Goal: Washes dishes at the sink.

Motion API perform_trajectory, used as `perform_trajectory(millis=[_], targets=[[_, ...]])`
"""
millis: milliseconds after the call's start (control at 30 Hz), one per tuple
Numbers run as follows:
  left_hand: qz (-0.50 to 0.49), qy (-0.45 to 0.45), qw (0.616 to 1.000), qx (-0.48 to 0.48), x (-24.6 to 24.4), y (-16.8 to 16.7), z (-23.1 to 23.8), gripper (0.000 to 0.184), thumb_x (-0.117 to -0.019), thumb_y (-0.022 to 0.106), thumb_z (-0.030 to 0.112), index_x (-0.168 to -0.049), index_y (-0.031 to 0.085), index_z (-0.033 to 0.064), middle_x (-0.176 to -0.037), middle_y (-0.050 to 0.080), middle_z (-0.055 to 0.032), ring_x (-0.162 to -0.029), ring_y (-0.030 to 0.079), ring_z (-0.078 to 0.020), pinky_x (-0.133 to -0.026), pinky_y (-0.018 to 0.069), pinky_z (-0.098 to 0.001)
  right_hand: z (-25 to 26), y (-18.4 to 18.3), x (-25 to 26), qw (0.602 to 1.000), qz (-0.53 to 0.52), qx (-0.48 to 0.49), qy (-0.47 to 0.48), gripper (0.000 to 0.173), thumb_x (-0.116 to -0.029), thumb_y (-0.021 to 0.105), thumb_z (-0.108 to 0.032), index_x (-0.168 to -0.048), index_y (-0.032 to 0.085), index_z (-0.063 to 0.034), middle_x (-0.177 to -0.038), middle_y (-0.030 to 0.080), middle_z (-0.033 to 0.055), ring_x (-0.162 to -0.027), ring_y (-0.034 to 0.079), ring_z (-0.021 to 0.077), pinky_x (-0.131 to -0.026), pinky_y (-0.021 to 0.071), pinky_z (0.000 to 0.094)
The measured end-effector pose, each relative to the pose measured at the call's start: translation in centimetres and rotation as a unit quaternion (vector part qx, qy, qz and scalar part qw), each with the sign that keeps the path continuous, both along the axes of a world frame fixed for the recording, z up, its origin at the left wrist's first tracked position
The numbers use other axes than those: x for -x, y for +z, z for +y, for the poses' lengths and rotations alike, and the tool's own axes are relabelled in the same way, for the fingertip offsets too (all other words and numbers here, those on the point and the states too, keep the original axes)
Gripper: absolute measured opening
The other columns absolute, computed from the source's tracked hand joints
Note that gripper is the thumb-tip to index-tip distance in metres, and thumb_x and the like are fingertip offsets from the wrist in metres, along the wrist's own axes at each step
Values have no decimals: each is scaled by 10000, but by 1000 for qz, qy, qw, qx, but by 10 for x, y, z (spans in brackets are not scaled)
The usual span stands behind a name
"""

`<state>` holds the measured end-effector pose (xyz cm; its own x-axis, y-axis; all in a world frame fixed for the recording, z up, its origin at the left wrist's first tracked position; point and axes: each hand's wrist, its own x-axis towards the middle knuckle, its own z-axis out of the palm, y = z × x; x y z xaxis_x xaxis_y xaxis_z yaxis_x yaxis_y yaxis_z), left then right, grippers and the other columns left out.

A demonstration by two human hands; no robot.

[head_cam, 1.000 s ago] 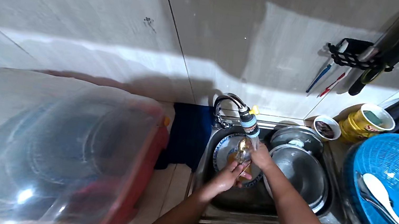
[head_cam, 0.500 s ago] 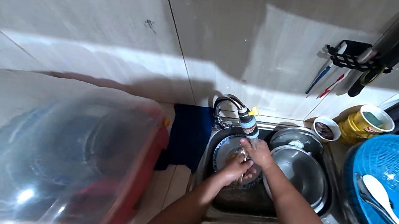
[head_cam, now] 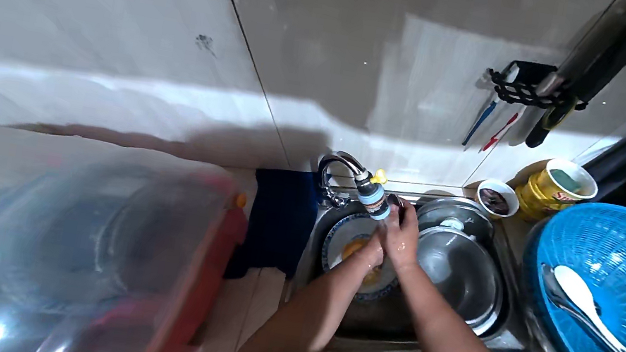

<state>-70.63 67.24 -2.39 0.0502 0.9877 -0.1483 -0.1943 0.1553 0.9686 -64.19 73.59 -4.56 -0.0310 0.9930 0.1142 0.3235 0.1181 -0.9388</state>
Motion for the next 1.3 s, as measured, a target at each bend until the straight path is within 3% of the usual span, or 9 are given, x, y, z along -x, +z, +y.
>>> perform_trajectory(millis=[67, 100, 200, 367, 567, 800, 1067, 1167, 1300], targets=[[-90, 15, 994, 56, 17, -57, 26, 446, -1131, 229, 343, -1259, 580, 99, -991, 688, -39, -836, 643, -102, -709, 564, -317, 1, 4, -7, 998, 34, 37, 42, 456, -1019, 557, -485, -1319, 584, -143, -1115, 706, 58, -1021, 683, 161, -915, 581, 417], [-101, 20, 989, 106, 21, -54, 27, 462, -1122, 207, 388, -993, 581, 151, -702, 574, 27, -576, 508, -75, -518, 443, -278, 1, 5, -12, 993, 60, 54, 82, 456, -1018, 580, -458, -1342, 566, -137, -1131, 709, 59, -1024, 689, 156, -917, 584, 401], [-188, -155, 965, 98, 48, -57, 14, 514, -1040, 260, 488, -653, 469, 221, -515, 341, 99, -432, 323, -46, -437, 299, -237, 10, -1, -18, 978, 73, 78, 177, 440, -956, 680, -444, -1307, 646, -182, -1084, 727, 19, -982, 694, 138, -891, 590, 390], [-307, -228, 916, 117, 63, -86, 3, 498, -998, 333, 559, -705, 507, 195, -506, 314, 85, -402, 340, -63, -408, 336, -251, 24, -14, -4, 980, -6, 88, 181, 441, -854, 751, -573, -999, 692, -161, -896, 697, 8, -861, 675, 130, -830, 581, 401], [-360, -224, 892, 155, 71, -94, -7, 529, -974, 380, 600, -689, 526, 179, -484, 324, 73, -381, 371, -75, -386, 357, -264, 24, -17, 3, 981, -25, 99, 163, 360, -1004, 587, -454, -900, 721, -136, -786, 677, 10, -740, 642, 119, -720, 557, 392], [-417, -207, 871, 158, 64, -102, -2, 548, -971, 441, 599, -612, 504, 191, -468, 318, 86, -375, 351, -57, -385, 327, -246, 18, -29, 9, 956, -246, -46, 151, 339, -1048, 445, -430, -1213, 662, -229, -1067, 737, 15, -1038, 700, 177, -941, 573, 477], [-305, -233, 909, 165, 50, -62, 24, 490, -1034, 363, 439, -616, 463, 204, -471, 322, 98, -377, 341, -34, -389, 317, -216, 2, -16, -10, 979, 130, 152, 35, 556, -1048, 426, -584, -1372, 571, -156, -1156, 710, 86, -1041, 688, 192, -906, 586, 439], [-214, -83, 955, 185, 29, -36, 34, 491, -1103, 275, 387, -689, 447, 188, -483, 303, 94, -397, 317, -40, -419, 336, -215, -10, -14, -19, 945, 239, 223, -8, 598, -1066, 258, -623, -1230, 566, -137, -751, 612, 31, -603, 614, 151, -526, 539, 352], [-145, 85, 978, 119, 11, -46, 54, 377, -1118, 334, 296, -1082, 636, 74, -759, 615, -30, -648, 561, -114, -632, 510, -291, -37, -28, -21, 948, 246, 201, 34, 627, -1082, 250, -588, -1418, 508, -127, -1162, 670, 81, -1018, 664, 190, -863, 582, 423]])
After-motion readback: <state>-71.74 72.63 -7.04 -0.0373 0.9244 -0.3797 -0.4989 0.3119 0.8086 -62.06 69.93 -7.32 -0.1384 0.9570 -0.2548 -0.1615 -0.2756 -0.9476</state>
